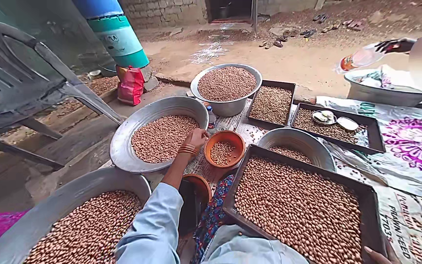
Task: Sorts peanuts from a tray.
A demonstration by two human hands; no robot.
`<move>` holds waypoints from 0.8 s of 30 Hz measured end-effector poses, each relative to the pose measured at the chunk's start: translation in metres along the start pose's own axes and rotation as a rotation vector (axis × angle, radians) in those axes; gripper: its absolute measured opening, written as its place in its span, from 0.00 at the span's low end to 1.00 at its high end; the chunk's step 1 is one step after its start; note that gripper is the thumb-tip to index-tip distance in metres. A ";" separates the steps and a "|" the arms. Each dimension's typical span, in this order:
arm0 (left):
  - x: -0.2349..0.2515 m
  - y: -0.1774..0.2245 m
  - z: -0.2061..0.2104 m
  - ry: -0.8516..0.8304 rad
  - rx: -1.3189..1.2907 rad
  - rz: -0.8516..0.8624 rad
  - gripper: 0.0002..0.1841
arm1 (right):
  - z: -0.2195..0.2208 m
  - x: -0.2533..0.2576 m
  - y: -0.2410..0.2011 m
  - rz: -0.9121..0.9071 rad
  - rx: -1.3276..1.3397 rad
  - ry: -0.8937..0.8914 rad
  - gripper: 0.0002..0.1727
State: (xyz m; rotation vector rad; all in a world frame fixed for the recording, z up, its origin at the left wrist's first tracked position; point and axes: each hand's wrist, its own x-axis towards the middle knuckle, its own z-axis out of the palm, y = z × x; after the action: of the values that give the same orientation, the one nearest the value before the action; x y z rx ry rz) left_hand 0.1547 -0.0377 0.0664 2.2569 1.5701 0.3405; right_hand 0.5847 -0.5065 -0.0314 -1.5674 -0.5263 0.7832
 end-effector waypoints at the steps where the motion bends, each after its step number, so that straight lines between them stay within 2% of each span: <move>1: -0.001 0.029 0.009 0.015 0.023 0.100 0.16 | -0.010 0.007 0.010 -0.108 -0.200 0.016 0.47; 3: -0.008 0.085 0.041 -0.031 0.019 0.347 0.20 | -0.010 0.014 0.009 -0.314 -0.551 0.204 0.44; 5: -0.030 0.135 0.089 -0.223 -0.082 0.526 0.21 | 0.004 0.014 0.000 -0.577 -0.737 0.329 0.32; 7: -0.057 0.176 0.145 -0.441 -0.072 0.539 0.30 | 0.022 0.013 -0.010 -0.651 -0.777 0.238 0.26; 8: -0.072 0.194 0.170 -0.508 -0.037 0.486 0.36 | 0.030 0.013 -0.017 -0.584 -0.791 0.135 0.27; 10: -0.097 0.234 0.207 -0.517 0.023 0.387 0.46 | 0.039 0.024 -0.032 -0.297 -0.818 -0.074 0.31; 12: -0.115 0.268 0.229 -0.467 0.032 0.357 0.48 | 0.044 0.050 -0.039 -0.134 -0.791 -0.087 0.33; 14: -0.136 0.289 0.235 -0.490 0.049 0.439 0.46 | 0.048 0.082 -0.042 -0.084 -0.777 -0.019 0.32; 16: -0.163 0.287 0.234 -0.583 0.107 0.585 0.46 | 0.058 0.106 -0.042 -0.046 -0.863 0.034 0.34; 19: -0.182 0.240 0.225 -0.653 0.228 0.721 0.47 | 0.093 0.116 -0.038 -0.064 -1.012 -0.029 0.40; 21: -0.173 0.197 0.214 -0.609 0.322 0.693 0.45 | 0.120 0.106 -0.032 -0.105 -1.113 -0.202 0.46; 24: -0.141 0.156 0.195 -0.535 0.476 0.546 0.40 | 0.153 0.072 -0.024 -0.205 -1.167 -0.478 0.46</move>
State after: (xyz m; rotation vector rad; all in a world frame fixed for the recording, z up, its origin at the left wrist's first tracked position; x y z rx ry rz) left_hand 0.3155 -0.2499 -0.0412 2.7928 0.8021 -0.5272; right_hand 0.5225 -0.3479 -0.0244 -2.3030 -1.6804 0.7127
